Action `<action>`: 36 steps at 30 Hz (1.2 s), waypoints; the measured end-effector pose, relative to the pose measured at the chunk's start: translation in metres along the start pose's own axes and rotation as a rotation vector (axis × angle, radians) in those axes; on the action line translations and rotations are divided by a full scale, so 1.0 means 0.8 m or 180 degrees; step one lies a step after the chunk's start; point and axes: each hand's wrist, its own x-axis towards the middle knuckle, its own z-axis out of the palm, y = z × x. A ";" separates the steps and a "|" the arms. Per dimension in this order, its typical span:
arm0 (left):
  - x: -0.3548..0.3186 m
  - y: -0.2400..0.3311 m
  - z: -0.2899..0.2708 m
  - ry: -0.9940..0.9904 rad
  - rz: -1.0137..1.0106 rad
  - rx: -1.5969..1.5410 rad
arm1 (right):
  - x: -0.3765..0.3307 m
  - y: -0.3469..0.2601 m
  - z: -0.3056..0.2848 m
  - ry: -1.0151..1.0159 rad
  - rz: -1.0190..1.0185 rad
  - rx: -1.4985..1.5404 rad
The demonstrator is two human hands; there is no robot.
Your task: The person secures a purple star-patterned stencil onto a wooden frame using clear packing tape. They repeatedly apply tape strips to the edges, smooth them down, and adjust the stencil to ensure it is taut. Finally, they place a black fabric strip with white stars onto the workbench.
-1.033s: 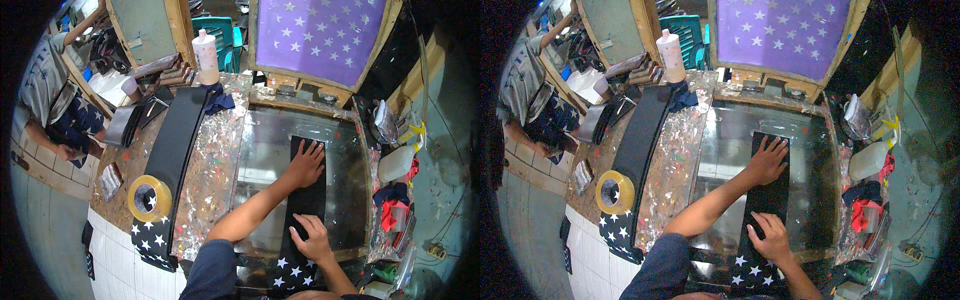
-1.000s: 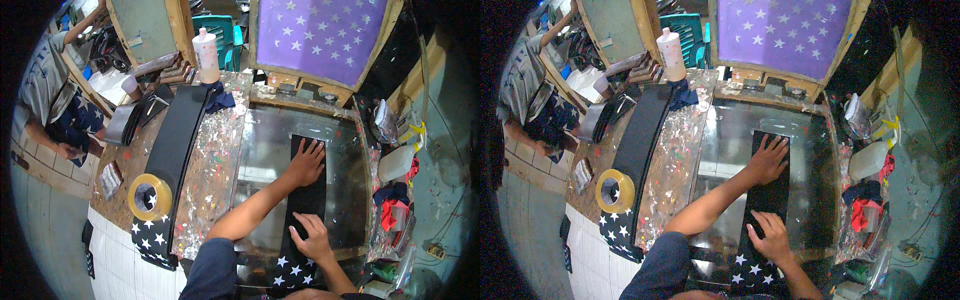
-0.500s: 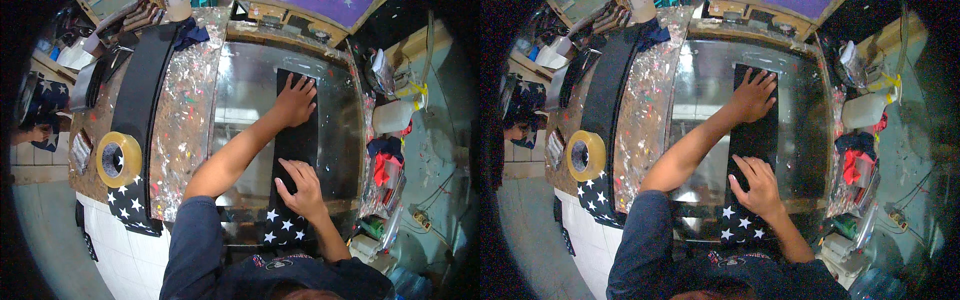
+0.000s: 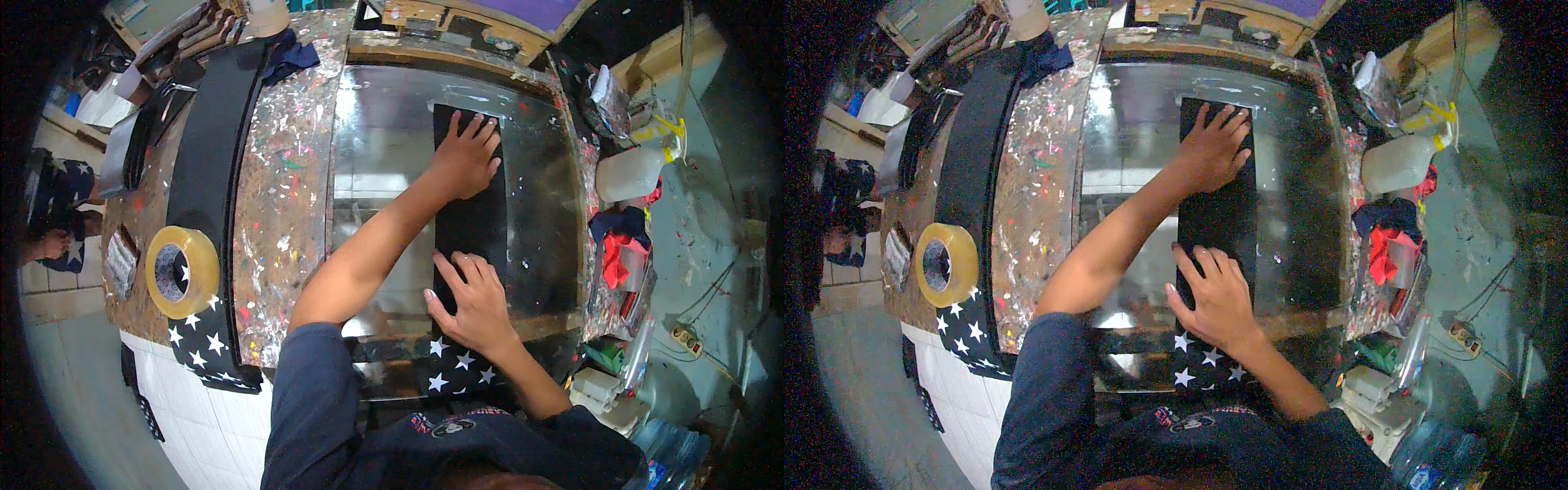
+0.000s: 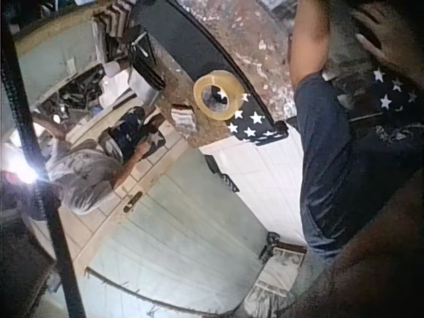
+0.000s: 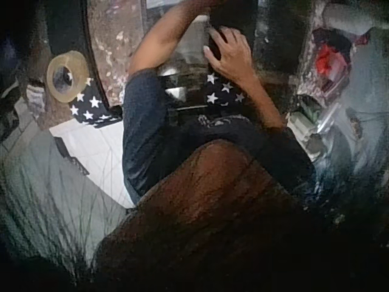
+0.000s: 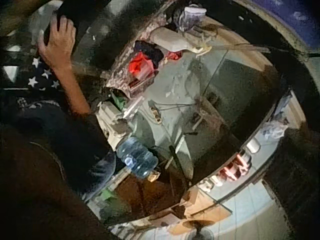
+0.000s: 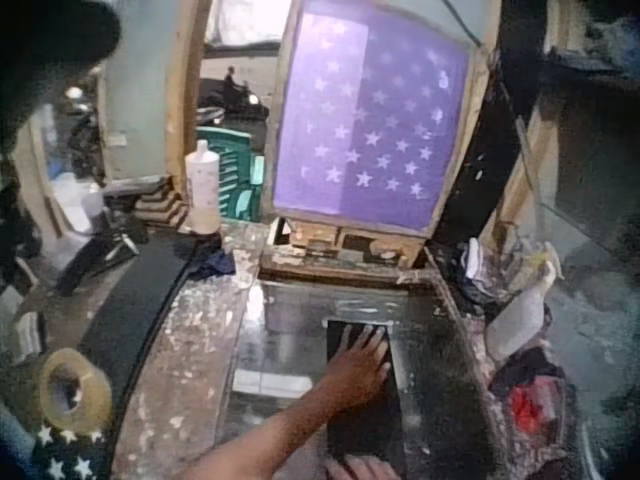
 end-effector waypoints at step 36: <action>0.000 -0.001 -0.004 -0.0128 -0.0034 0.0053 | 0.007 -0.017 0.004 -0.0017 0.0345 -0.0137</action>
